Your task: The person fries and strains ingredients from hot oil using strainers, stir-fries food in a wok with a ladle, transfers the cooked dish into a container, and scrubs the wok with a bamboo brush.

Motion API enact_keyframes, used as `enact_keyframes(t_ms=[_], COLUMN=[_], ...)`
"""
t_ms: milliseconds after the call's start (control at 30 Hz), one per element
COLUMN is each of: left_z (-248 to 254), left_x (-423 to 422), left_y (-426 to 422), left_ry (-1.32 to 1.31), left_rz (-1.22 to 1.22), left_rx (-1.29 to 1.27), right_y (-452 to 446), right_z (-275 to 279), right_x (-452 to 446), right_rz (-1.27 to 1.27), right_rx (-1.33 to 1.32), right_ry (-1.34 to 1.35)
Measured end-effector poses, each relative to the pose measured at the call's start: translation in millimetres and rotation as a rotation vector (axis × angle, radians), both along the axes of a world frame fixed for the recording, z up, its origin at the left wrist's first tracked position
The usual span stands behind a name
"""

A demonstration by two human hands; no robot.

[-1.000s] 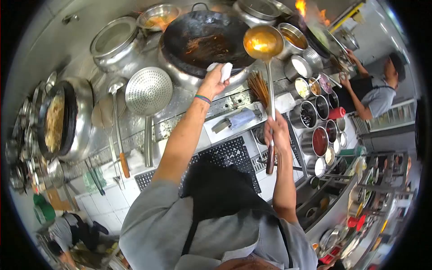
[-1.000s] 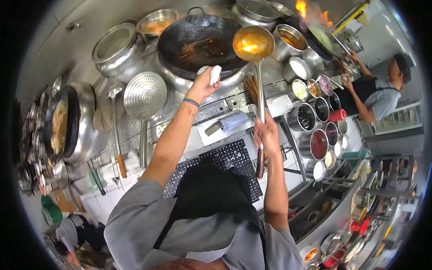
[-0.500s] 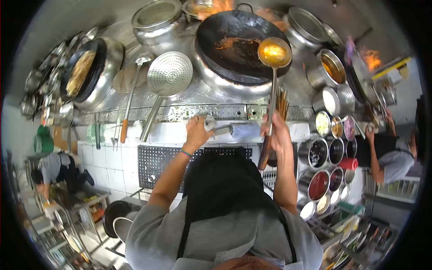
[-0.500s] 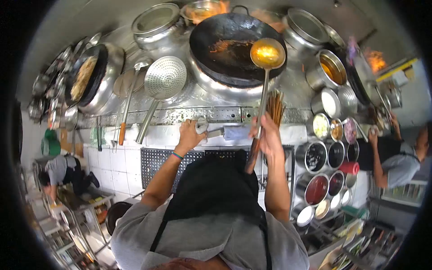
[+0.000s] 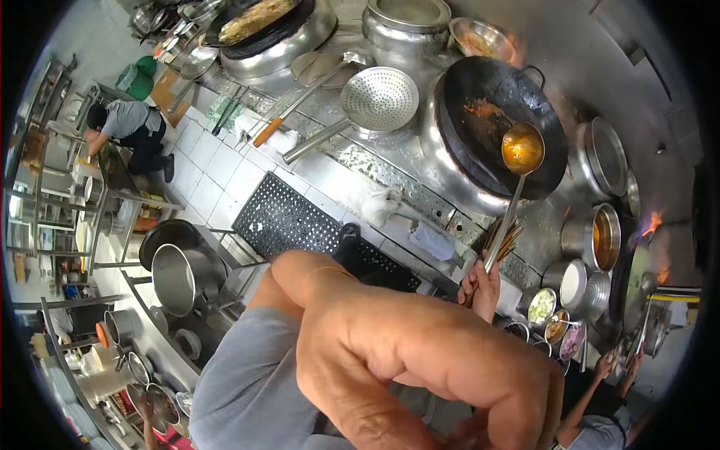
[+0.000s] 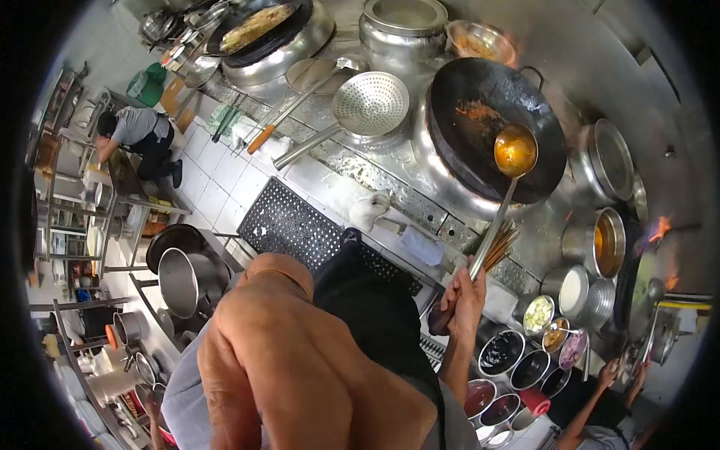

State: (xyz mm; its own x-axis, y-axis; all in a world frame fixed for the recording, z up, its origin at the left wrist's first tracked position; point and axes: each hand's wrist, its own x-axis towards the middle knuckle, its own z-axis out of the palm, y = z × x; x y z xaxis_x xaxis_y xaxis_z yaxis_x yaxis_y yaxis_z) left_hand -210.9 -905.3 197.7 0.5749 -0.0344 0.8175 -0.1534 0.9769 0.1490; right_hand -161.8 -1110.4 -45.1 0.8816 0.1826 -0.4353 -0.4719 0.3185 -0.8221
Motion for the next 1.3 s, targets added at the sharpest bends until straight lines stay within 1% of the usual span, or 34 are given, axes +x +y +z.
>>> enact_keyframes(t_ms=[67, 100, 133, 200, 267, 300, 367, 400, 467, 500, 567, 600, 633, 667, 700, 767, 800, 900, 967, 1000, 1067, 1100, 1167, 1233, 1300], left_z=[-2, -3, -6, -11, -16, -20, -24, -23, -29, -38, -40, -29, -30, -31, -42, -49, -48, -50, -48, -45, -44, -47, -48, -46, -35], left_x=[4, 6, 1, -14, -12, 2, 1, -11, -11, 0, -3, -23, -23, -23, -5, 6, 8, 8, 4, -2, -4, -4, -1, 1, -4], left_y=[2, 12, 20, 32, 55, 73, 98, 107, 130, 144, 169, 185, 193, 200, 200, 207, 212, 213, 221, 238, 238, 228, 213, 202, 193], left_ry=[-0.083, -0.111, -0.080, 0.023, -0.047, -0.183, -0.217, -0.125, -0.104, -0.174, -0.082, 0.079, 0.089, 0.100, -0.044, -0.171, -0.160, -0.110, -0.050, -0.007, 0.024, 0.014, -0.011, 0.004, 0.102], left_rz=[-0.022, -0.067, -0.072, -0.052, 0.007, 0.051, 0.034, -0.026, -0.038, 0.015, -0.003, -0.077, -0.056, -0.035, 0.082, 0.173, 0.148, 0.108, -0.070, -0.239, -0.371, -0.337, -0.345, -0.446, -0.587], left_rx=[-0.126, -0.118, -0.118, -0.124, -0.104, -0.082, -0.142, -0.224, -0.277, -0.241, -0.199, -0.194, -0.192, -0.189, -0.189, -0.211, -0.233, -0.296, -0.203, -0.089, 0.002, -0.022, -0.036, -0.011, 0.026], right_y=[0, -1, 5, 27, 53, 66, 109, 132, 186, 218, 275, 304, 331, 356, 376, 401, 409, 392, 364, 354, 329, 313, 276, 234, 192], right_z=[1, 0, 0, 21, 46, 57, 81, 87, 98, 101, 87, 76, 65, 58, 54, 42, 39, 41, 53, 61, 76, 86, 110, 135, 155], right_x=[12, 14, 19, 33, 58, 75, 113, 139, 191, 217, 286, 317, 343, 360, 375, 403, 415, 456, 488, 479, 461, 449, 423, 391, 363], right_rz=[0.018, 0.031, 0.037, 0.056, 0.104, 0.155, 0.190, 0.246, 0.316, 0.329, 0.363, 0.344, 0.322, 0.311, 0.296, 0.371, 0.410, 0.222, 0.367, 0.340, 0.309, 0.303, 0.299, 0.305, 0.290], right_rx=[-0.068, -0.108, -0.136, -0.191, -0.251, -0.285, -0.383, -0.429, -0.498, -0.515, -0.642, -0.654, -0.665, -0.709, -0.753, -0.673, -0.630, 0.548, 0.900, 0.937, 0.995, 1.016, 1.050, 1.077, 1.029], right_ry=[-0.019, -0.015, -0.075, -0.101, -0.191, -0.255, -0.340, -0.391, -0.470, -0.501, -0.578, -0.625, -0.670, -0.623, -0.576, -0.447, -0.382, 0.161, 0.613, 0.581, 0.534, 0.518, 0.510, 0.537, 0.523])
